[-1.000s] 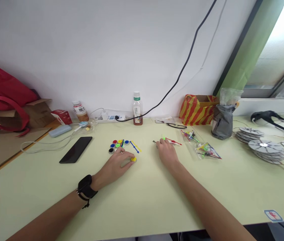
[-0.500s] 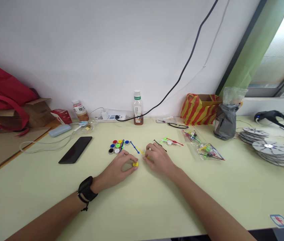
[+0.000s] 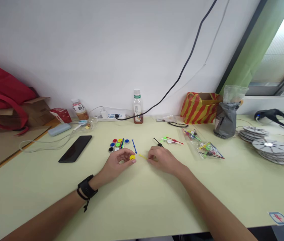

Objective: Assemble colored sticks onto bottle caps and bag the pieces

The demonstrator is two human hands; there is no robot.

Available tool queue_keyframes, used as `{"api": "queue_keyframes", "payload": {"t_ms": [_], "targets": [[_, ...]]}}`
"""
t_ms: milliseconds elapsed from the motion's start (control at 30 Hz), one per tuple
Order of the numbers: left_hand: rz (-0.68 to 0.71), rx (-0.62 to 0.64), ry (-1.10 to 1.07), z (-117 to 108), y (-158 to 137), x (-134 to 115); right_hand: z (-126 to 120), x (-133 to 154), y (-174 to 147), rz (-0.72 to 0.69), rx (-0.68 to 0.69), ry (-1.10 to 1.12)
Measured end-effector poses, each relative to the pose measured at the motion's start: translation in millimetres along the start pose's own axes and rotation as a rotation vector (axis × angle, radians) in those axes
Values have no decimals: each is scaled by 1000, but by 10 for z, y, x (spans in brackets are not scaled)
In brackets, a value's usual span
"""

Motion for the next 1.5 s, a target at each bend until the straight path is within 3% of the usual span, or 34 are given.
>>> {"api": "queue_keyframes", "payload": {"t_ms": [233, 500, 933, 1200, 1333, 1500], "targets": [[-101, -66, -196, -40, 41, 175, 9, -17, 4, 11, -15, 81], [-125, -102, -260, -72, 53, 170, -12, -61, 7, 45, -61, 125], [-165, -84, -248, -61, 40, 182, -137, -86, 61, 24, -210, 560], [-203, -20, -241, 1, 32, 233, -170, -74, 30, 106, -287, 927], [-189, 24, -252, 51, 17, 206, -93, 50, 37, 55, -208, 1031], [-123, 116, -242, 138, -10, 8, 144, 197, 52, 2, -40, 998]]}}
Point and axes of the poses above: each hand's wrist, its own y-axis towards the middle knuckle, its own z-axis out of the palm, x = y × z, the point moved 8 cm from there along y, towards the middle knuckle, and after that the axes turned 7 degrees about y, right-handed, at the moved point
